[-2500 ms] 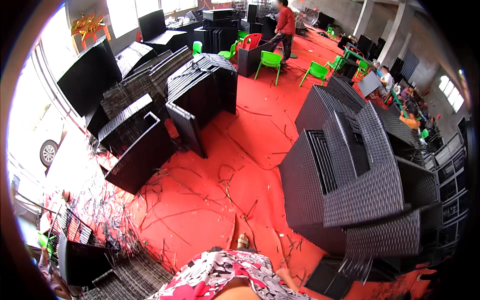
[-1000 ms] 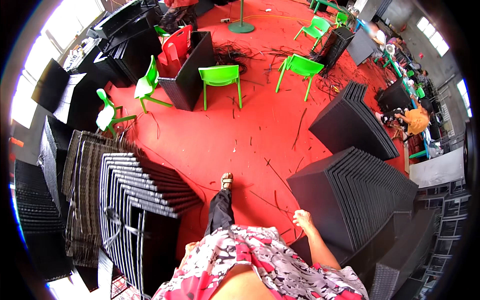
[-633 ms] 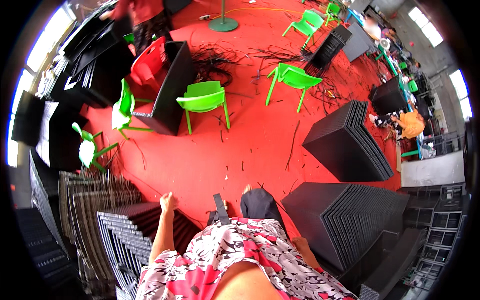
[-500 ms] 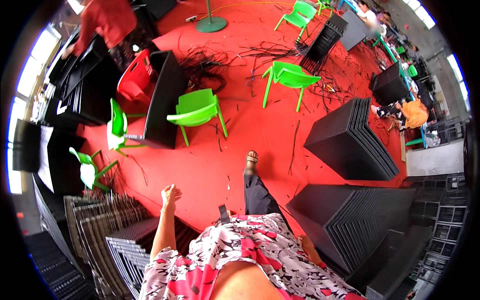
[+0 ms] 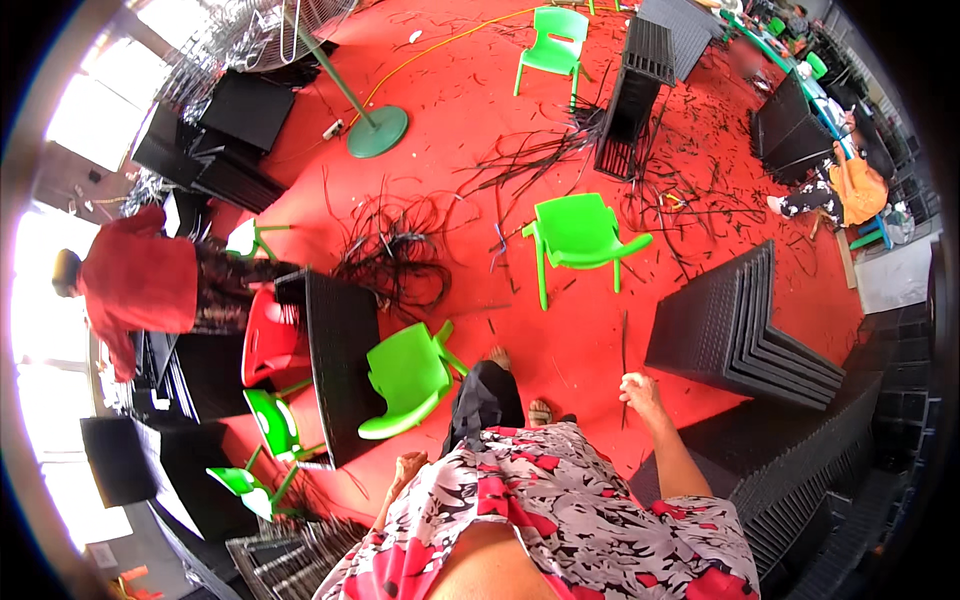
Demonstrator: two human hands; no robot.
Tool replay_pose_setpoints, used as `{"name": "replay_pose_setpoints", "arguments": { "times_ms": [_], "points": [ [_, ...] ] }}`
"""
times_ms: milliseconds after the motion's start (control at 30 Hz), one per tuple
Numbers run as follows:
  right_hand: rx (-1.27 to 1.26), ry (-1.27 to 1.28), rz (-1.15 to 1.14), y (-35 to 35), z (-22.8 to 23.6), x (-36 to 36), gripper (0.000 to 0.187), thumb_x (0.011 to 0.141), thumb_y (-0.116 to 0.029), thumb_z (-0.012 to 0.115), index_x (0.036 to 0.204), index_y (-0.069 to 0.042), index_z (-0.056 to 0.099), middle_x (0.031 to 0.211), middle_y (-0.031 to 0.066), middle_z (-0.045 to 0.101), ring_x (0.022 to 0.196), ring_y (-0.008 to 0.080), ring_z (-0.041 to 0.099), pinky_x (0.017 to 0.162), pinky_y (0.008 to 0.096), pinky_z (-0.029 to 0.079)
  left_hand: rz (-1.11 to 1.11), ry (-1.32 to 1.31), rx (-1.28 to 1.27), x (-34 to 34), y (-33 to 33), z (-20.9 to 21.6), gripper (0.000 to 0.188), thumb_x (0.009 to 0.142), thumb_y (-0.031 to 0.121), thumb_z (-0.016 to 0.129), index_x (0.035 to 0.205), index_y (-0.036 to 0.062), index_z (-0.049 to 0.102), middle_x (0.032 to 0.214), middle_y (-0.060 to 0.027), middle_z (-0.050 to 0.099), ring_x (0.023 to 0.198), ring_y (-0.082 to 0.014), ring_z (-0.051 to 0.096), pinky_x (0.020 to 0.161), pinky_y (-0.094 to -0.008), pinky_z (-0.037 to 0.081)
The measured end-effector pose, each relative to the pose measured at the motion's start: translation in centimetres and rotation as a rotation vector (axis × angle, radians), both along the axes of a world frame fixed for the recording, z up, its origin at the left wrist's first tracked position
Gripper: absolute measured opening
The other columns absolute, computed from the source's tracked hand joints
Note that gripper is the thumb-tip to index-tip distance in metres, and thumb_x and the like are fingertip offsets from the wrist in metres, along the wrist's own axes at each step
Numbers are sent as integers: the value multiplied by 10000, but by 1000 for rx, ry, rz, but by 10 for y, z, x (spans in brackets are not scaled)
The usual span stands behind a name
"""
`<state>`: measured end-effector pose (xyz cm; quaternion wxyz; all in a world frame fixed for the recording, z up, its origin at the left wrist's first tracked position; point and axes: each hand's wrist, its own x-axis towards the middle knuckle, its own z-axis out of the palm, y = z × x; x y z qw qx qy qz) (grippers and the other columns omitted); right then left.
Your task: The person walks through a workshop and picks up a bundle of black plastic strips from a green table. They then hold the strips in both hands and repeatedly separate, align, and inspect them.
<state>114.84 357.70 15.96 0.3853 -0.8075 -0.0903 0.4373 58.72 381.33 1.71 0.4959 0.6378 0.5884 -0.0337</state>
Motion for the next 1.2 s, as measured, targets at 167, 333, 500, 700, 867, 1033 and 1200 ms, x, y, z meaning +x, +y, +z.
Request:
{"name": "replay_pose_setpoints", "arguments": {
  "times_ms": [167, 333, 500, 700, 867, 1033, 1200],
  "points": [
    [-29, 34, -141, 100, -34, 69, 154, 811, -151, 517, 891, -36, 580, 702, 46, 566, 527, 120, 557, 409, 249, 411, -285, 211, 17, 101, 169, 21, 195, 764, 246, 601, 754, 54, 567, 665, -69, 608, 561, -197, 601, 472, -326, 478],
    [-194, 303, -338, 170, -84, 116, 118, 792, -116, 489, 731, -45, 560, 586, 55, 528, 434, 158, 530, 313, 266, 341, -348, 241, 11, 200, 365, 31, 201, 778, 263, 585, 780, 61, 582, 689, -74, 612, 560, -195, 602, 471, -326, 481],
    [-261, 261, -348, 281, -56, 146, 130, 784, -127, 506, 779, -26, 588, 624, 97, 567, 490, 196, 594, 357, 275, 418, 363, 49, -206, 382, 559, 139, 242, 819, 266, 534, 848, 36, 600, 722, -98, 614, 579, -208, 600, 483, -343, 488],
    [-177, 430, -408, 422, -88, 245, 83, 788, -43, 491, 836, -37, 558, 675, 91, 559, 471, 194, 561, 327, 248, 341, 283, -138, -158, 528, 729, 169, 268, 808, 292, 579, 860, 32, 615, 696, -76, 616, 565, -173, 602, 443, -284, 478],
    [-115, 32, -5, 543, -192, 340, 94, 791, -68, 494, 705, -48, 525, 652, 39, 531, 467, 170, 541, 356, 285, 362, -898, 203, 223, 580, 847, 109, 223, 781, 281, 562, 712, 69, 567, 594, -75, 571, 498, -204, 579, 401, -321, 429],
    [119, -58, -137, 724, -77, 491, 135, 822, -124, 505, 856, -18, 581, 743, 60, 588, 559, 133, 571, 486, 257, 460, -959, 414, 375, 651, 913, 65, 197, 737, 281, 590, 729, 84, 589, 628, -80, 600, 513, -216, 593, 443, -354, 441],
    [382, 169, -617, 783, -75, 538, 224, 830, -128, 503, 986, 27, 545, 764, 71, 596, 586, 112, 571, 504, 222, 458, -926, 343, 134, 806, 1026, 62, 220, 753, 298, 576, 763, 78, 585, 669, -85, 602, 554, -227, 591, 487, -377, 446]
  ]
}}
